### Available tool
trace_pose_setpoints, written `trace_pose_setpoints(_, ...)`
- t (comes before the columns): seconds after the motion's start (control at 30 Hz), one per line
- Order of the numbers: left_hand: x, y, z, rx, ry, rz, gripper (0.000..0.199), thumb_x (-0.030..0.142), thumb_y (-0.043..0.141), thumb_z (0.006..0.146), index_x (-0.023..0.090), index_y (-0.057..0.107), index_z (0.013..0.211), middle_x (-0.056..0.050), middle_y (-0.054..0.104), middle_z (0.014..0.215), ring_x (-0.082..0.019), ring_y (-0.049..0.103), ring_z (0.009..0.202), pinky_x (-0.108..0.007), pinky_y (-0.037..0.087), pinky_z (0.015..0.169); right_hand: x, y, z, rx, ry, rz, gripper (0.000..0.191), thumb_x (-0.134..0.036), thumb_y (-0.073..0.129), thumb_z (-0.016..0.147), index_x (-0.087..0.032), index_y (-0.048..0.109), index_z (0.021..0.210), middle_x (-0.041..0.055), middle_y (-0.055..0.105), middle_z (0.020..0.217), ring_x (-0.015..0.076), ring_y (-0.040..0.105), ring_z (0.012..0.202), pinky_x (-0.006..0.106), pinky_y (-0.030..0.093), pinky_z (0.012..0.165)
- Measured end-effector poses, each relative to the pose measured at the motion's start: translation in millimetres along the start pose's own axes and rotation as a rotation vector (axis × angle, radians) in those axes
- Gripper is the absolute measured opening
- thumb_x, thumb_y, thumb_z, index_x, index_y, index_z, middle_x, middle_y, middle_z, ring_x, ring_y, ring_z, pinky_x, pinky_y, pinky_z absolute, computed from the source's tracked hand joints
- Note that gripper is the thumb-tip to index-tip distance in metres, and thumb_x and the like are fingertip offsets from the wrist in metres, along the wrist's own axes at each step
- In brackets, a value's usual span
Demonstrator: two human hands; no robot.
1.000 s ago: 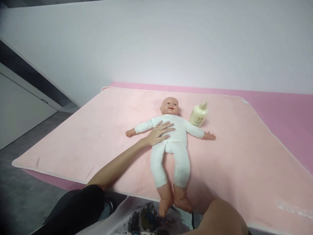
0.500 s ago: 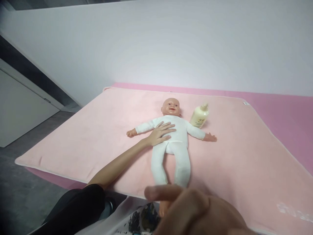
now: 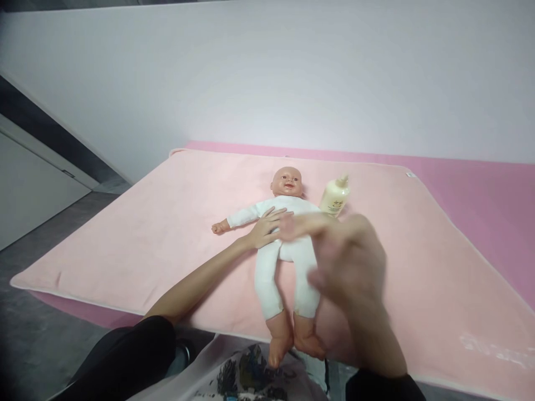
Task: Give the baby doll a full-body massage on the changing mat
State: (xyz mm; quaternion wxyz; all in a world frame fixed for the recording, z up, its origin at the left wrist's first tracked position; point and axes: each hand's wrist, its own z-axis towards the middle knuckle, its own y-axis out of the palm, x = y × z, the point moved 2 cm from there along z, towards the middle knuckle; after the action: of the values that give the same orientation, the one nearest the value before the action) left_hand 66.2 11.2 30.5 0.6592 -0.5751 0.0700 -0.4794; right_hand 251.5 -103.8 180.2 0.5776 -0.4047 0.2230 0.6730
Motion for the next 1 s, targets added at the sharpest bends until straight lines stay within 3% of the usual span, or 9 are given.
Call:
trace_pose_setpoints(0.07, 1, 0.6, 0, 0.005, -0.020, 0.007, 0.047, 0.048, 0.032, 0.095, 0.028, 0.050, 0.133, 0.000, 0.044, 0.145, -0.021, 0.031, 0.139, -0.045, 0.009, 0.118, 25, -2, 32, -0.068, 0.028, -0.002, 0.030, -0.058, 0.056, 0.080, -0.028, 0.058, 0.080, 0.0016, 0.067, 0.092, 0.0242, 0.060, 0.103, 0.045, 0.045, 0.097)
trace_pose_setpoints(0.13, 1, 1.5, -1, 0.012, -0.068, 0.025, 0.048, 0.049, 0.033, 0.094, 0.028, 0.046, 0.136, -0.001, 0.039, 0.148, -0.021, 0.028, 0.141, -0.047, 0.009, 0.118, 52, -2, 48, -0.324, 0.187, -0.134, 0.024, -0.047, 0.059, 0.082, -0.025, 0.065, 0.086, 0.0035, 0.069, 0.098, 0.0244, 0.062, 0.101, 0.042, 0.048, 0.092)
trace_pose_setpoints(0.23, -3, 4.1, -3, 0.043, -0.168, 0.048, 0.054, 0.050, 0.034, 0.093, 0.028, 0.037, 0.142, -0.003, 0.026, 0.154, -0.023, 0.019, 0.144, -0.050, 0.005, 0.118, 95, -1, 48, -0.668, 0.412, -0.374, 0.025, -0.041, 0.060, 0.081, -0.024, 0.072, 0.094, 0.0041, 0.070, 0.102, 0.0258, 0.064, 0.097, 0.042, 0.048, 0.091)
trace_pose_setpoints(0.33, -12, 9.1, -6, 0.122, -0.264, 0.025, 0.054, 0.047, 0.031, 0.095, 0.025, 0.033, 0.144, -0.005, 0.020, 0.156, -0.021, 0.014, 0.145, -0.051, 0.005, 0.117, 130, 4, 42, -0.746, 0.414, -0.357, 0.027, -0.040, 0.058, 0.082, -0.023, 0.074, 0.097, 0.0032, 0.072, 0.099, 0.0259, 0.064, 0.101, 0.045, 0.040, 0.103)
trace_pose_setpoints(0.47, -28, 16.6, -9, 0.270, -0.326, -0.095, 0.049, 0.040, 0.027, 0.097, 0.021, 0.037, 0.142, -0.007, 0.028, 0.153, -0.018, 0.021, 0.143, -0.045, 0.012, 0.118, 161, 14, 38, -0.687, 0.295, -0.265, 0.029, -0.037, 0.057, 0.083, -0.024, 0.072, 0.104, 0.0007, 0.068, 0.112, 0.0234, 0.052, 0.123, 0.046, 0.013, 0.119)
trace_pose_setpoints(0.57, -34, 19.9, -9, 0.345, -0.316, -0.166, 0.047, 0.036, 0.027, 0.097, 0.020, 0.040, 0.140, -0.007, 0.035, 0.150, -0.018, 0.027, 0.141, -0.045, 0.015, 0.118, 178, 18, 38, -0.590, 0.236, -0.299, 0.033, -0.036, 0.058, 0.083, -0.026, 0.067, 0.113, 0.0015, 0.061, 0.124, 0.0229, 0.041, 0.132, 0.048, 0.011, 0.119)
trace_pose_setpoints(0.63, -35, 20.6, -9, 0.378, -0.311, -0.192, 0.046, 0.034, 0.028, 0.097, 0.022, 0.040, 0.139, -0.007, 0.037, 0.149, -0.017, 0.030, 0.140, -0.045, 0.016, 0.118, 189, 17, 38, -0.463, 0.168, -0.368, 0.033, -0.036, 0.058, 0.084, -0.026, 0.067, 0.114, 0.0031, 0.061, 0.125, 0.0237, 0.042, 0.132, 0.051, 0.011, 0.118)
trace_pose_setpoints(0.83, -33, 19.1, -12, 0.464, -0.243, -0.229, 0.041, 0.026, 0.032, 0.094, 0.019, 0.051, 0.131, -0.010, 0.047, 0.142, -0.019, 0.039, 0.135, -0.048, 0.024, 0.116, 219, 5, 35, -0.067, 0.078, -0.508, 0.030, -0.037, 0.052, 0.086, -0.020, 0.070, 0.105, 0.0080, 0.065, 0.117, 0.0246, 0.053, 0.121, 0.047, 0.031, 0.113)
trace_pose_setpoints(1.0, -21, 15.1, -16, 0.452, 0.175, -0.125, 0.036, 0.013, 0.034, 0.088, 0.019, 0.070, 0.088, -0.005, 0.073, 0.100, -0.016, 0.064, 0.107, -0.042, 0.045, 0.104, 229, -10, 31, 0.135, 0.214, -0.556, 0.039, -0.043, 0.049, 0.087, -0.016, 0.067, 0.110, 0.0099, 0.066, 0.115, 0.0251, 0.060, 0.112, 0.042, 0.043, 0.103)
